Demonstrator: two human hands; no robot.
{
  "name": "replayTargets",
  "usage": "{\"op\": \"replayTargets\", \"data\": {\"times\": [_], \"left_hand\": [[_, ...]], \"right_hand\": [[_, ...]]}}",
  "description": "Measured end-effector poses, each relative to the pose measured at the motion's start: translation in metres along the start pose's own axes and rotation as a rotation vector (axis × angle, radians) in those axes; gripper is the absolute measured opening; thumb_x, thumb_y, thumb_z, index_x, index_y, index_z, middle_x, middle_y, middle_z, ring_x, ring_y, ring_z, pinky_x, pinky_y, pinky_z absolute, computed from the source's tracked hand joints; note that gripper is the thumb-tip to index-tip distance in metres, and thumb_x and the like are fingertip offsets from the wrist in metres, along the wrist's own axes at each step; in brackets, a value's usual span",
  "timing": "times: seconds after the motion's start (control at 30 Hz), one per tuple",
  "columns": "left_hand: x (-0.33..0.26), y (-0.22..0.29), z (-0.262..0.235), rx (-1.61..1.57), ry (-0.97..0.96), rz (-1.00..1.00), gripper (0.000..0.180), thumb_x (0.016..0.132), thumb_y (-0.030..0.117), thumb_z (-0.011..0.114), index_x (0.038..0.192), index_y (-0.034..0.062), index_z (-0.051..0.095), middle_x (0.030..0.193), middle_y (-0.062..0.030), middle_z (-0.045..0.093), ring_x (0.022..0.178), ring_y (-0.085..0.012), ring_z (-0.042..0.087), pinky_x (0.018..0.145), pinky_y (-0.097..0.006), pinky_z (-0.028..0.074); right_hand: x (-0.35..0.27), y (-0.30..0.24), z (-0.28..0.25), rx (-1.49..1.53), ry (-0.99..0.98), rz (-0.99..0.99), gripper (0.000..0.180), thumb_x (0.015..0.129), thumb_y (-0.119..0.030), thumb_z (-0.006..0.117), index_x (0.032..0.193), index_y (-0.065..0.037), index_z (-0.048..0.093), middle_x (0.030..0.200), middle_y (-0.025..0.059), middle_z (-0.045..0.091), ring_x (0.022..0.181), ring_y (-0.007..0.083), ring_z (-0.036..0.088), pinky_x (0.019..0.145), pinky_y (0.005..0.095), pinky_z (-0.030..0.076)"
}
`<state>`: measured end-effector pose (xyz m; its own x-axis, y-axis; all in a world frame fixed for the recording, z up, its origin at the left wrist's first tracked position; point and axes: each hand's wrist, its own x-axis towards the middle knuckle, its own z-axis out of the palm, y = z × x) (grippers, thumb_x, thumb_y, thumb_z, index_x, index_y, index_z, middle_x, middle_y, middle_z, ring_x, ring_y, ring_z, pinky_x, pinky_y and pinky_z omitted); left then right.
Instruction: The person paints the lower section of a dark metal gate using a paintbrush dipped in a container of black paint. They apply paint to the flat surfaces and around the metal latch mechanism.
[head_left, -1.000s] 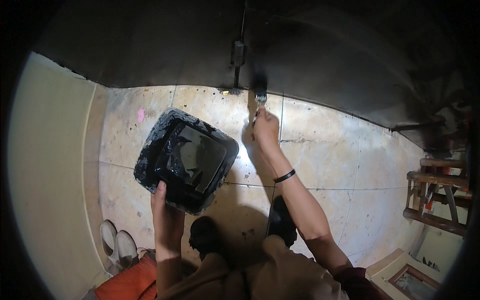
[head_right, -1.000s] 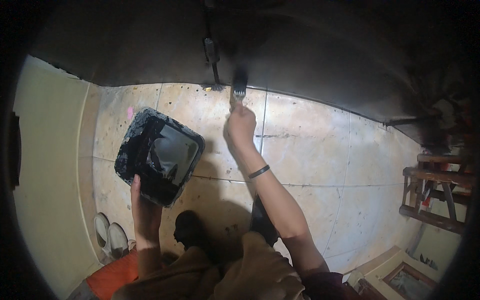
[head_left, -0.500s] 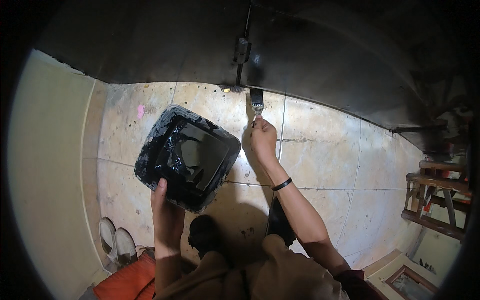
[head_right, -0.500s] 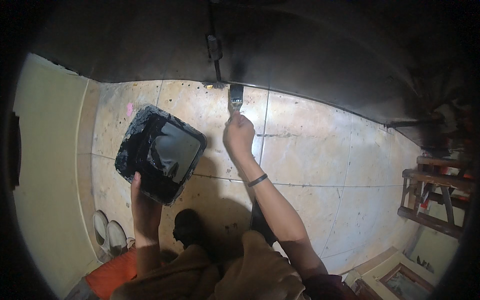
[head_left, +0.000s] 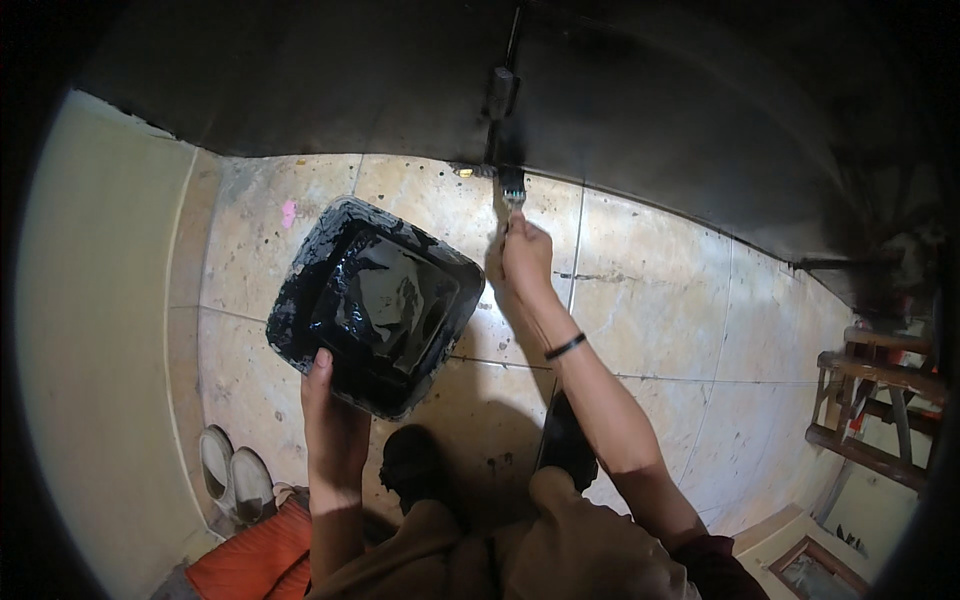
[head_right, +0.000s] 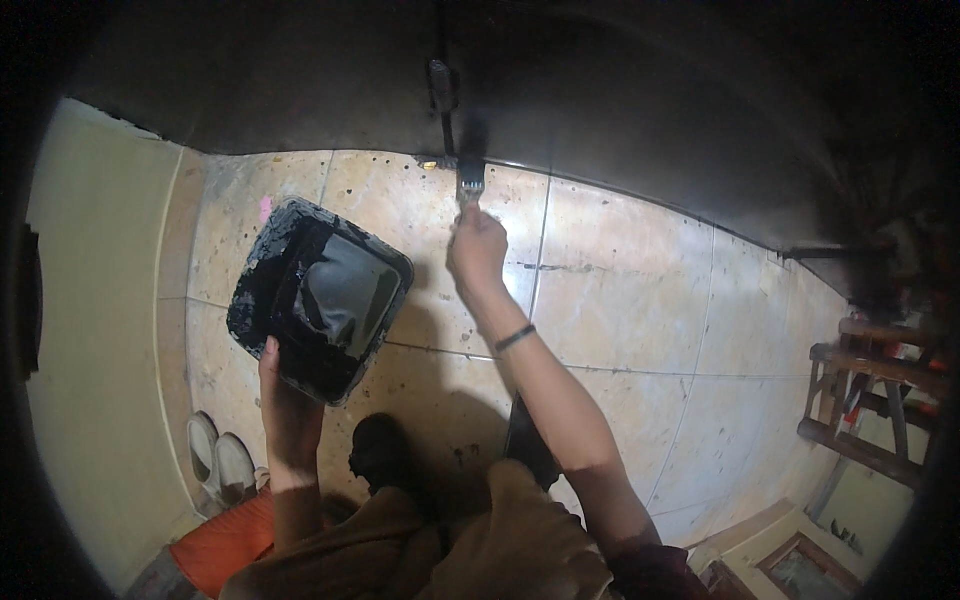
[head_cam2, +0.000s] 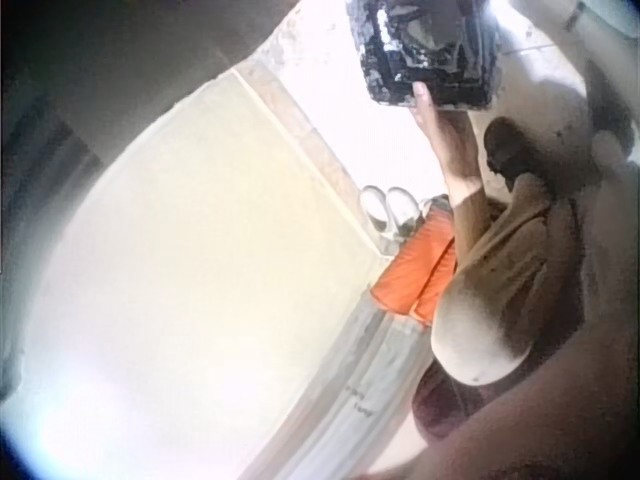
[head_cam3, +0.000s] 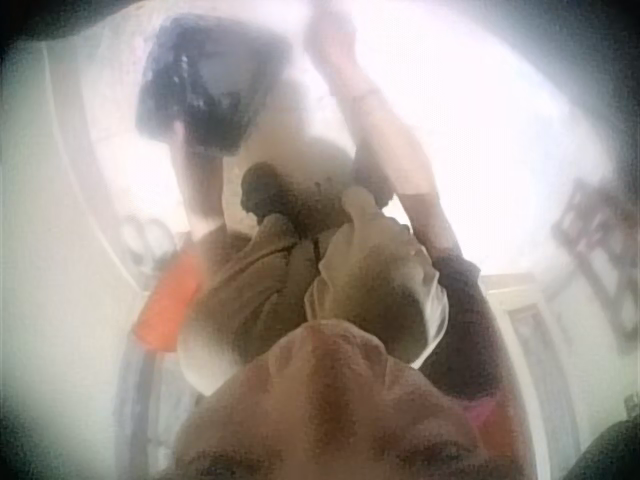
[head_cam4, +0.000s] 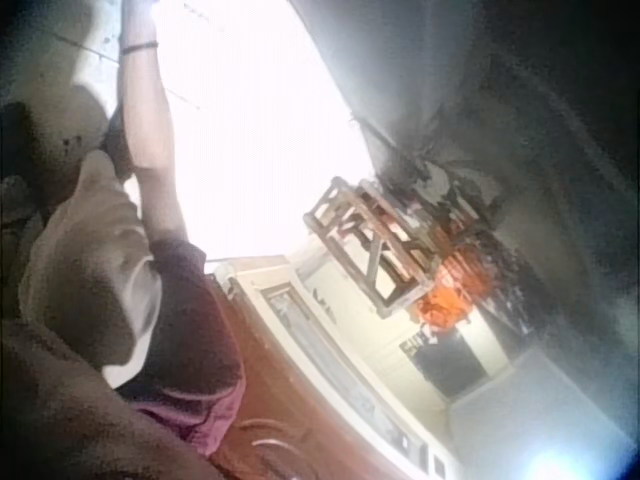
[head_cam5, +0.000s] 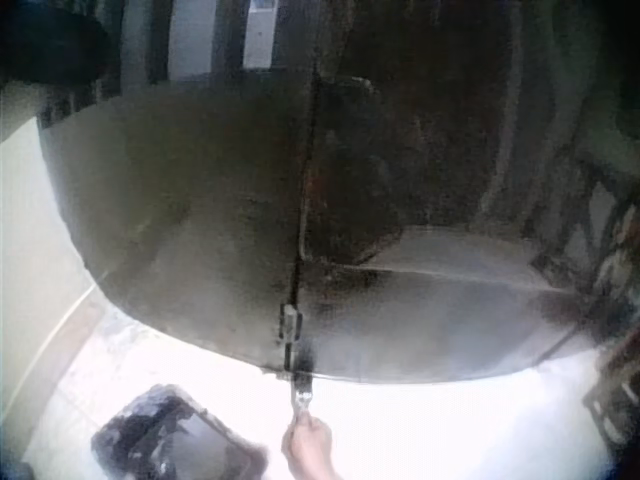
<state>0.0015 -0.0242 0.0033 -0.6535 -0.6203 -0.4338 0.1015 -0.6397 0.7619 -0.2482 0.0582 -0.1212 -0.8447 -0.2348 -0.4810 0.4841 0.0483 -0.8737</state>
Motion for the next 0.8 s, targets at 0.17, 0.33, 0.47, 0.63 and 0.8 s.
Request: {"op": "replayTargets", "data": {"times": [0.17, 0.33, 0.47, 0.63, 0.8], "left_hand": [[-0.001, 0.001, -0.005, 0.007, 0.004, -0.009, 0.057, 0.106, 0.043, 0.048, 0.147, 0.0041, 0.045, 0.143, -0.0087, 0.054, 0.132, -0.0235, 0.052, 0.114, -0.041, 0.038], [0.001, -0.003, -0.002, 0.008, -0.016, -0.004, 0.058, 0.106, 0.044, 0.048, 0.148, 0.0045, 0.045, 0.144, -0.0087, 0.054, 0.134, -0.0233, 0.050, 0.115, -0.041, 0.037], [0.000, -0.003, -0.009, 0.001, -0.018, -0.001, 0.057, 0.106, 0.044, 0.048, 0.148, 0.0046, 0.045, 0.144, -0.0085, 0.054, 0.134, -0.0233, 0.051, 0.115, -0.041, 0.037], [0.001, -0.003, -0.005, -0.002, -0.017, 0.018, 0.057, 0.106, 0.043, 0.047, 0.149, 0.0044, 0.044, 0.145, -0.0086, 0.053, 0.134, -0.0239, 0.051, 0.114, -0.042, 0.038], [0.002, -0.004, -0.001, -0.006, 0.003, 0.017, 0.056, 0.107, 0.042, 0.046, 0.148, 0.0043, 0.045, 0.144, -0.0087, 0.054, 0.133, -0.0238, 0.052, 0.114, -0.042, 0.039]], "right_hand": [[-0.013, -0.035, 0.003, 0.097, -0.123, -0.014, 0.036, 0.110, -0.030, 0.045, 0.082, -0.008, 0.053, 0.056, -0.0030, 0.044, 0.041, 0.0100, 0.039, 0.039, 0.0286, 0.031], [-0.003, -0.017, 0.001, 0.159, -0.074, 0.090, 0.039, 0.110, -0.031, 0.043, 0.081, -0.007, 0.051, 0.055, -0.0036, 0.041, 0.041, 0.0094, 0.038, 0.037, 0.0291, 0.032], [-0.015, -0.042, 0.008, 0.183, -0.111, 0.036, 0.038, 0.111, -0.031, 0.042, 0.081, -0.008, 0.050, 0.056, -0.0033, 0.041, 0.041, 0.0092, 0.037, 0.037, 0.0284, 0.031], [-0.029, -0.028, -0.002, 0.133, -0.125, 0.105, 0.038, 0.111, -0.031, 0.043, 0.082, -0.008, 0.051, 0.056, -0.0029, 0.041, 0.040, 0.0094, 0.037, 0.037, 0.0284, 0.031], [-0.014, -0.052, 0.003, 0.215, -0.145, 0.013, 0.038, 0.111, -0.031, 0.041, 0.082, -0.009, 0.051, 0.056, -0.0029, 0.041, 0.041, 0.0092, 0.037, 0.039, 0.0276, 0.031]]}}
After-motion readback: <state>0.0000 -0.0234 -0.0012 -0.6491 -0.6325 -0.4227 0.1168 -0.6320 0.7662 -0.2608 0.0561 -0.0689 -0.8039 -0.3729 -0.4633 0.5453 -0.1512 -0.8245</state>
